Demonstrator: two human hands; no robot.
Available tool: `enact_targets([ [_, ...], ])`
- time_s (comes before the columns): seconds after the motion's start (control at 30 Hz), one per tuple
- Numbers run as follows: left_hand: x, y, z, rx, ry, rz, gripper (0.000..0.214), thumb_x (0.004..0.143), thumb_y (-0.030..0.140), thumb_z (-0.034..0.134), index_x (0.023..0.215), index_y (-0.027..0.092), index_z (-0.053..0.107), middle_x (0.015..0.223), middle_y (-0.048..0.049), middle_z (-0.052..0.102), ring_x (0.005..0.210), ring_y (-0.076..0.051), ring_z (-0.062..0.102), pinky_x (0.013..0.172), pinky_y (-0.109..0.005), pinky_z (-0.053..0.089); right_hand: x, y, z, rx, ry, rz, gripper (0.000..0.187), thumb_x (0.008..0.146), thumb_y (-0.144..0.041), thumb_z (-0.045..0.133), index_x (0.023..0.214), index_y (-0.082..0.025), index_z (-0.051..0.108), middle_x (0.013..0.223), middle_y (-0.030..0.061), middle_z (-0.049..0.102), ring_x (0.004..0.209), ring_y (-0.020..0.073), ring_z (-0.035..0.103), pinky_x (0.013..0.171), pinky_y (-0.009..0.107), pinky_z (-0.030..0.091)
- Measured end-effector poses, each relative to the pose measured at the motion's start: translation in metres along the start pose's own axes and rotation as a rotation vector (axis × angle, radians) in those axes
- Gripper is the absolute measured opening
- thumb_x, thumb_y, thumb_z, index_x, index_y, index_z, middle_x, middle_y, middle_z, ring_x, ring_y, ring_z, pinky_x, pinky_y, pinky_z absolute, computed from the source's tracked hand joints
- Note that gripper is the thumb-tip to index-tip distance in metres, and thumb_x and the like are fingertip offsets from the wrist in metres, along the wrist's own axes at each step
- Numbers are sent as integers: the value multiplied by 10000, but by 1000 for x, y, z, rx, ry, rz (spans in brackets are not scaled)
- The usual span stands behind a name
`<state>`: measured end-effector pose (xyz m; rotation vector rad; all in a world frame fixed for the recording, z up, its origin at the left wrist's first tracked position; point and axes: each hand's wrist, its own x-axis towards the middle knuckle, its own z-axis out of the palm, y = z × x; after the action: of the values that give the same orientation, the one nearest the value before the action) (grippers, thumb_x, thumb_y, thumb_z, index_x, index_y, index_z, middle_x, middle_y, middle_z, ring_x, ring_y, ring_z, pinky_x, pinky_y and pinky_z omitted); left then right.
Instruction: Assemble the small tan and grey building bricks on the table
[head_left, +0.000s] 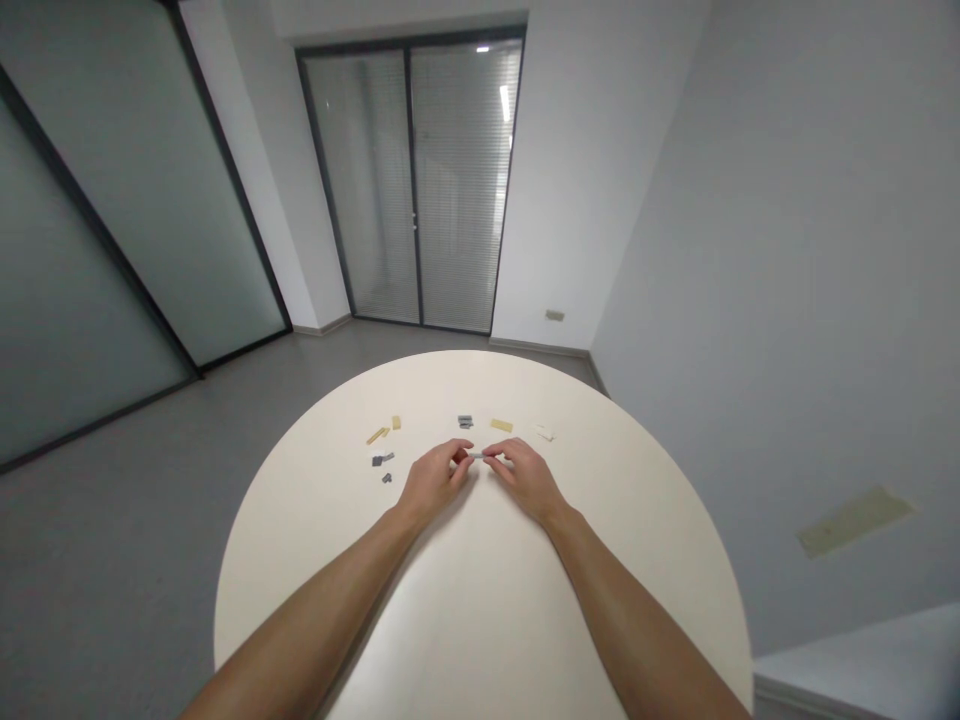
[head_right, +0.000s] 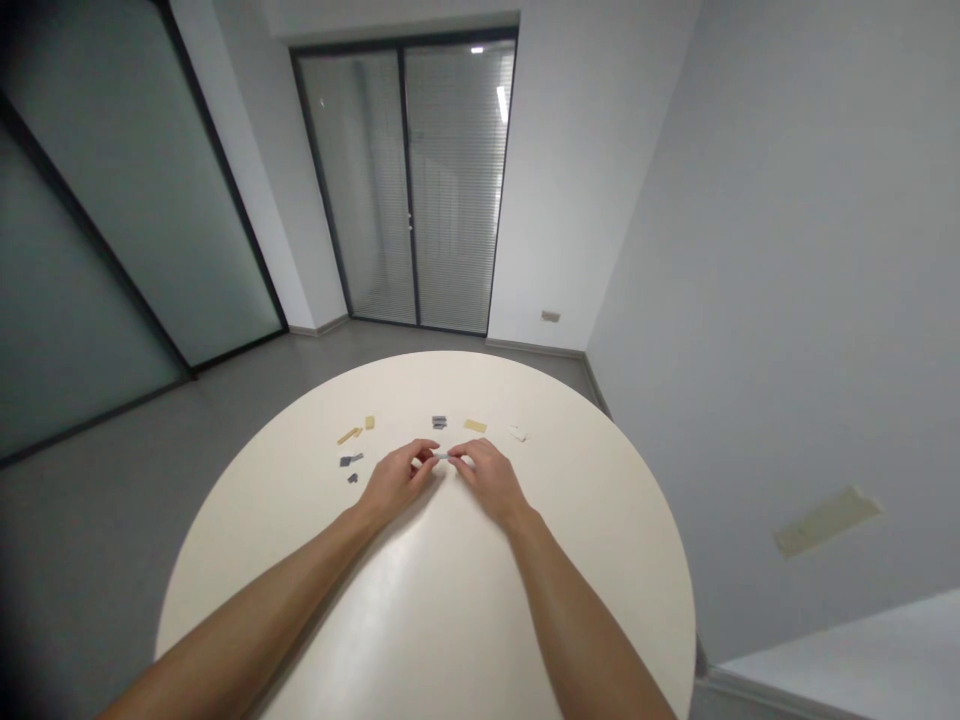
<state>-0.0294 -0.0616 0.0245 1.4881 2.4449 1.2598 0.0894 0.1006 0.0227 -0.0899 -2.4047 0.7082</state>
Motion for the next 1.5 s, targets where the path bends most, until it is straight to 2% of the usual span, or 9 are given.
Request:
enact_targets([
  [0.13,1,-2,0,5,-14,28,203,922,297,512,1036,238,669,1003,-12,722,893,-170,658,758,-260,498,1,0,0,-13,3,0,106,947,-292,586,975,-246,678,968,25,710,955,193,628,862,335,476],
  [0.27,1,-2,0,21,-22,35,207,928,306,504,1003,236,684,990,-15,724,894,-172,656,761,-261,499,1,0,0,-16,1,-2,114,951,-301,580,974,-243,676,967,22,708,958,188,625,866,329,471],
  [0.7,1,3,-2,28,-18,-34,225,920,330,515,1000,235,703,994,-24,731,894,-184,659,762,-272,494,0,0,0,-25,6,10,161,958,-348,553,964,-237,670,956,41,701,945,198,623,858,345,477],
  [1.03,1,1,0,41,2,-3,233,938,341,482,977,231,684,959,-13,725,833,-167,658,740,-263,478,0,-3,-1,-21,10,32,124,951,-324,569,961,-237,658,962,29,693,951,188,616,848,322,463],
  [1.5,1,5,-3,58,-16,-25,255,943,317,458,999,234,693,986,-26,728,868,-180,656,757,-274,479,-1,-5,-1,-4,14,5,140,940,-348,579,942,-241,669,955,43,705,944,198,628,859,346,483],
])
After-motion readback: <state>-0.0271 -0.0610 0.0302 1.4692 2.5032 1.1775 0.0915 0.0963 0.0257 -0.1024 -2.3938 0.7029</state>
